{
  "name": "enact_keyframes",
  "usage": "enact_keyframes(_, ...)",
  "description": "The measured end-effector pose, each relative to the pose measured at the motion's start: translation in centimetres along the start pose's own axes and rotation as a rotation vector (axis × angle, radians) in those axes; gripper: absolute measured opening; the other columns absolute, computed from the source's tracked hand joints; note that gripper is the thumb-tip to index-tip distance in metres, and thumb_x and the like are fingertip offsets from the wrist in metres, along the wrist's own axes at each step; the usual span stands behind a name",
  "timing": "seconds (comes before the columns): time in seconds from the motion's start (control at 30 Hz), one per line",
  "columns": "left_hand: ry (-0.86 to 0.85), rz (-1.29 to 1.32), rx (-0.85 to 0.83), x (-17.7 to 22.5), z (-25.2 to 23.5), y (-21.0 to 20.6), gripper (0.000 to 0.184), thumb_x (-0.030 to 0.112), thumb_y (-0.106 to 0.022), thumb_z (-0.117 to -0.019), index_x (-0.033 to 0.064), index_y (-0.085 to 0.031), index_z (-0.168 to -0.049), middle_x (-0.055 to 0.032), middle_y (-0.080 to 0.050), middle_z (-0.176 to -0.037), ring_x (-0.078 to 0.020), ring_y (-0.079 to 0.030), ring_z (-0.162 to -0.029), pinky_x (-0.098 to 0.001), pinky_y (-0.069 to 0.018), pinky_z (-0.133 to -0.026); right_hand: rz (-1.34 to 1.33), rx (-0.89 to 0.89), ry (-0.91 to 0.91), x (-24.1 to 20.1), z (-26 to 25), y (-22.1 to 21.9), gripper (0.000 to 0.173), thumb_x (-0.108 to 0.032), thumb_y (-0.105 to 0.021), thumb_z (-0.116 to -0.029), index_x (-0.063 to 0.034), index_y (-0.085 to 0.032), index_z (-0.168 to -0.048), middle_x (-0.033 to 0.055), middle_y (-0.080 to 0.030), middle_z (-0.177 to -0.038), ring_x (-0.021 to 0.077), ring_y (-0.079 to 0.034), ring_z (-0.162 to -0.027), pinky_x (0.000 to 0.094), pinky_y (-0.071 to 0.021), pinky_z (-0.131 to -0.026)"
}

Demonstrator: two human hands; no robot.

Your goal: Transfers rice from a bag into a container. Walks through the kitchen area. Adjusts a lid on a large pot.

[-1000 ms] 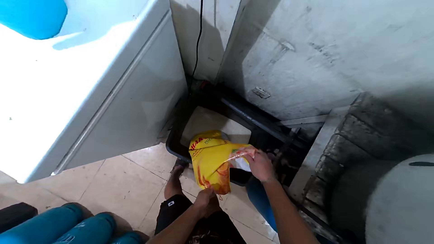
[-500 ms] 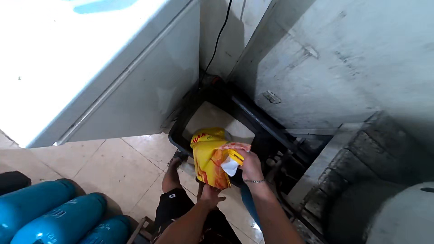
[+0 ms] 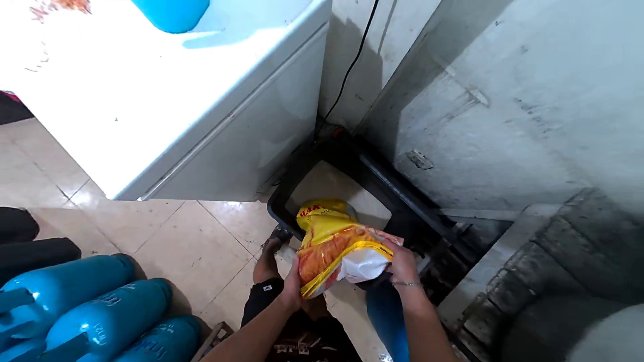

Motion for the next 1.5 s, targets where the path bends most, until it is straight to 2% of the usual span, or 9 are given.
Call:
enact_keyframes(0.27, -0.11, -0.292, 0.021, 4.6, 3.9, -12.3, 0.058, 0.052, -0.042, -0.1083, -0.0003, -0.067, -0.111, -0.0159, -0.07, -0.097, -0.0239, -0.069, -0.089, -0.0419, -0.0586, -0.08, 0.039, 0.058, 0.26, -7.5, 2.7, 5.6, 0.03, -0.029, -0.062, -0.1029, 0.0002, -0.07, -0.109, 0.0126, -0.071, -0.095, 0.0198, -0.068, -0.083, 0.0435, -0.0566, -0.073)
enact_keyframes(0.63, -0.097, -0.722, -0.279, 11.8, 11.2, -13.3, 0.065, 0.043, -0.073, -0.0951, 0.0012, -0.051, -0.14, -0.0218, -0.063, -0.127, -0.0288, -0.064, -0.115, -0.0474, -0.0534, -0.099, 0.022, 0.345, 0.123, -4.8, 11.6, 14.4, 0.034, -0.035, -0.059, -0.1037, -0.0024, -0.066, -0.111, 0.0048, -0.068, -0.085, 0.011, -0.063, -0.064, 0.0315, -0.0525, -0.053)
enact_keyframes(0.83, -0.143, -0.869, -0.348, 20.3, 14.2, -13.1, 0.072, 0.022, -0.079, -0.0909, 0.0082, -0.039, -0.149, -0.0209, -0.065, -0.124, -0.0288, -0.067, -0.104, -0.0457, -0.0561, -0.09, 0.418, 0.244, 0.087, -3.3, 17.6, 18.5, 0.047, -0.041, -0.06, -0.1014, 0.0041, -0.069, -0.112, 0.0189, -0.069, -0.104, 0.0232, -0.067, -0.092, 0.049, -0.0553, -0.084)
enact_keyframes(0.97, -0.247, -1.044, -0.418, 24.1, 15.5, -12.7, 0.078, 0.019, -0.081, -0.089, 0.0119, -0.036, -0.152, -0.0208, -0.066, -0.122, -0.0307, -0.068, -0.102, -0.0478, -0.0568, -0.086, 0.491, 0.303, 0.08, -1.8, 22.2, 16.3, 0.056, -0.045, -0.061, -0.1004, 0.009, -0.069, -0.112, 0.0315, -0.067, -0.11, 0.0446, -0.065, -0.106, 0.0661, -0.0479, -0.094)
enact_keyframes(1.07, -0.324, -1.098, -0.471, 26.6, 16.6, -14.0, 0.072, 0.014, -0.081, -0.0879, 0.014, -0.042, -0.148, -0.0173, -0.07, -0.116, -0.0275, -0.07, -0.096, -0.0446, -0.0589, -0.081, 0.214, 0.49, 0.21, -1.6, 24.1, 14.4, 0.047, -0.041, -0.065, -0.0971, 0.0037, -0.069, -0.111, 0.0189, -0.069, -0.103, 0.0271, -0.068, -0.096, 0.0506, -0.0556, -0.087)
enact_keyframes(1.17, -0.301, -1.253, -0.486, 27.3, 15.2, -13.3, 0.066, 0.018, -0.081, -0.0887, 0.0069, -0.048, -0.145, -0.0188, -0.068, -0.118, -0.0292, -0.068, -0.101, -0.0488, -0.0567, -0.087, 0.118, 0.46, 0.086, 1.0, 24.6, 11.1, 0.043, -0.036, -0.071, -0.0975, 0.0056, -0.071, -0.108, 0.0254, -0.068, -0.11, 0.0371, -0.066, -0.103, 0.0613, -0.0507, -0.093)
enact_keyframes(1.3, -0.373, -1.207, -0.6, 29.3, 17.8, -14.4, 0.058, 0.01, -0.078, -0.0846, 0.0114, -0.054, -0.137, -0.0125, -0.072, -0.111, -0.0233, -0.071, -0.097, -0.0414, -0.0612, -0.084, -0.184, 0.702, 0.286, 1.0, 27.4, 10.0, 0.029, -0.029, -0.069, -0.0895, -0.0021, -0.073, -0.099, 0.0102, -0.068, -0.11, 0.0165, -0.067, -0.097, 0.0376, -0.0594, -0.084)
enact_keyframes(1.37, -0.412, -1.318, -0.57, 29.5, 15.2, -14.2, 0.061, 0.012, -0.081, -0.0868, 0.0068, -0.052, -0.14, -0.0178, -0.069, -0.115, -0.0282, -0.069, -0.1, -0.0472, -0.0582, -0.088, -0.138, 0.62, 0.176, 2.8, 26.8, 8.8, 0.035, -0.028, -0.072, -0.0959, 0.005, -0.072, -0.107, 0.0196, -0.064, -0.125, 0.0289, -0.065, -0.109, 0.0524, -0.054, -0.095)
enact_keyframes(1.5, -0.515, -1.309, -0.626, 30.0, 17.7, -15.4, 0.062, 0.022, -0.08, -0.0811, 0.0072, -0.056, -0.136, -0.0115, -0.07, -0.112, -0.0208, -0.07, -0.101, -0.0405, -0.0605, -0.087, -0.101, 0.83, 0.352, 1.1, 29.4, 7.4, 0.032, -0.028, -0.064, -0.0971, -0.0024, -0.072, -0.081, 0.0126, -0.065, -0.117, 0.0187, -0.063, -0.103, 0.039, -0.0557, -0.085)
Point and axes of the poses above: each hand's wrist, its own z-axis away from the middle knuckle, its own y-axis out of the back of the hand, x = y × z, the point moved 3 cm from there along -z, towards the middle knuckle
